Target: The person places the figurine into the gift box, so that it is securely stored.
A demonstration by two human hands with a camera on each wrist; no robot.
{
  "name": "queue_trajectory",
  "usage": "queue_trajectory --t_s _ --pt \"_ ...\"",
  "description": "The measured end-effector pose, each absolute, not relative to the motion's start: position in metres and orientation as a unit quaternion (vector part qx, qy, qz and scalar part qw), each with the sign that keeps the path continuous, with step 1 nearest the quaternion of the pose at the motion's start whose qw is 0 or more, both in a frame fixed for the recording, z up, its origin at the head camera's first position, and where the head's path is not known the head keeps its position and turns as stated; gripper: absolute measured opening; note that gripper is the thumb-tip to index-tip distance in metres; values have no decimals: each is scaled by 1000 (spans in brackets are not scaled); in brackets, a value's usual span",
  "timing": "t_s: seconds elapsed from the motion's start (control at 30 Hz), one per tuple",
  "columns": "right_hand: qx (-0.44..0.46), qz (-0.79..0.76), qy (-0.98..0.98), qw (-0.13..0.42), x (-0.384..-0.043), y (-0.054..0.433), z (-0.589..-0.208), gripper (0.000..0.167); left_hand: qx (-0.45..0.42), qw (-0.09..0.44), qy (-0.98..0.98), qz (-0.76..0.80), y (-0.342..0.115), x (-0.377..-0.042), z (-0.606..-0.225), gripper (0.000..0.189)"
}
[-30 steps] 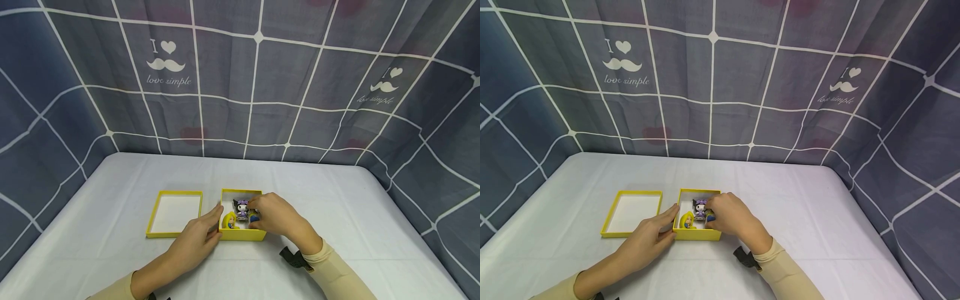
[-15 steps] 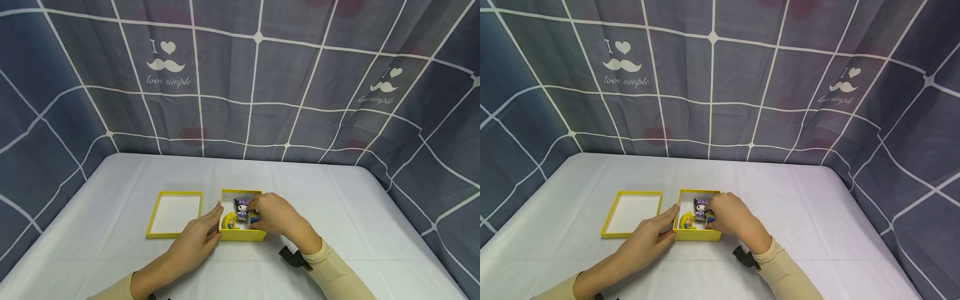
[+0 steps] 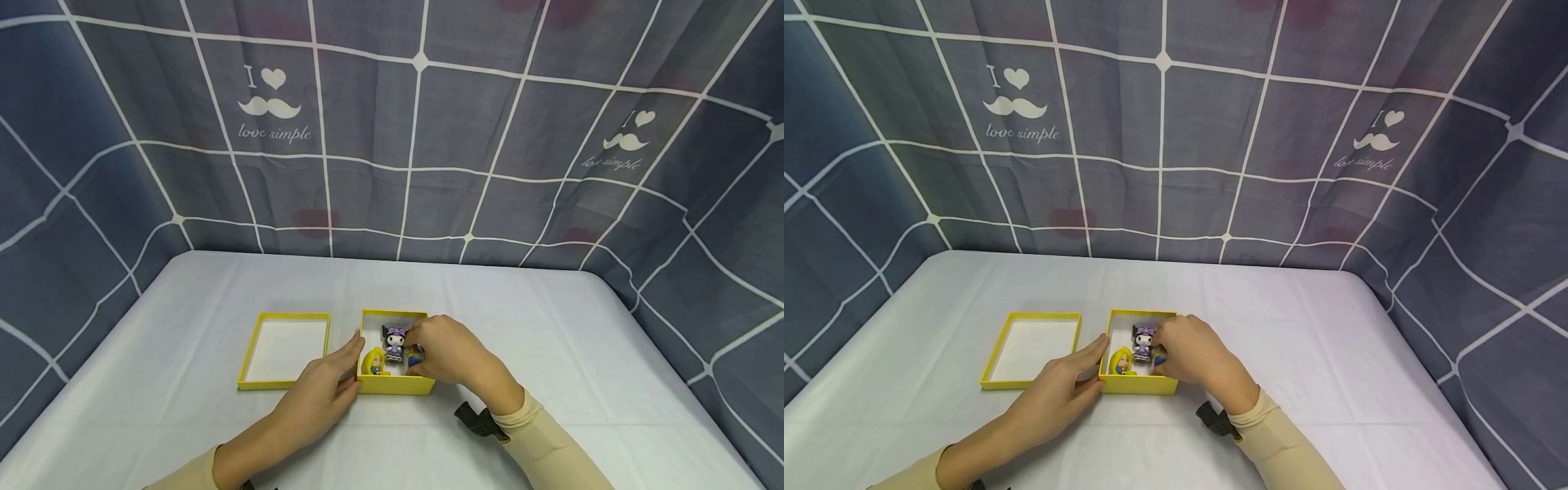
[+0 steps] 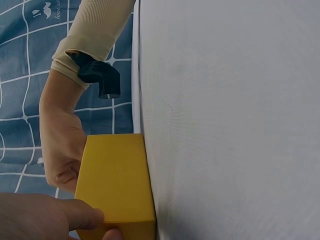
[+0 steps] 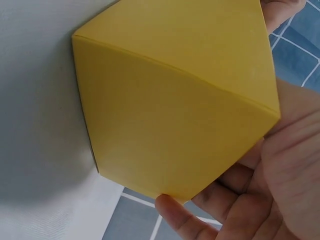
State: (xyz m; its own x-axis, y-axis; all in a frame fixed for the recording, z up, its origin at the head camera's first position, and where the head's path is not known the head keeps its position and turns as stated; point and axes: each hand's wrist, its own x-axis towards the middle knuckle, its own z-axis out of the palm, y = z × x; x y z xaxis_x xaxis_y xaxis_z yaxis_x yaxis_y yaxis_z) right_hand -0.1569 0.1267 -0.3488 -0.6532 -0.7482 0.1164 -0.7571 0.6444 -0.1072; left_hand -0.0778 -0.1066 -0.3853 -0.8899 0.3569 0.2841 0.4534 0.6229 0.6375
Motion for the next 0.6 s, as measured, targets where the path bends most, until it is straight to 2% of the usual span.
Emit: queue_trajectory --t_s 0.6 --pt "381 45 -924 5 -156 123 -348 24 -229 69 -895 -376 -107 -77 -386 63"
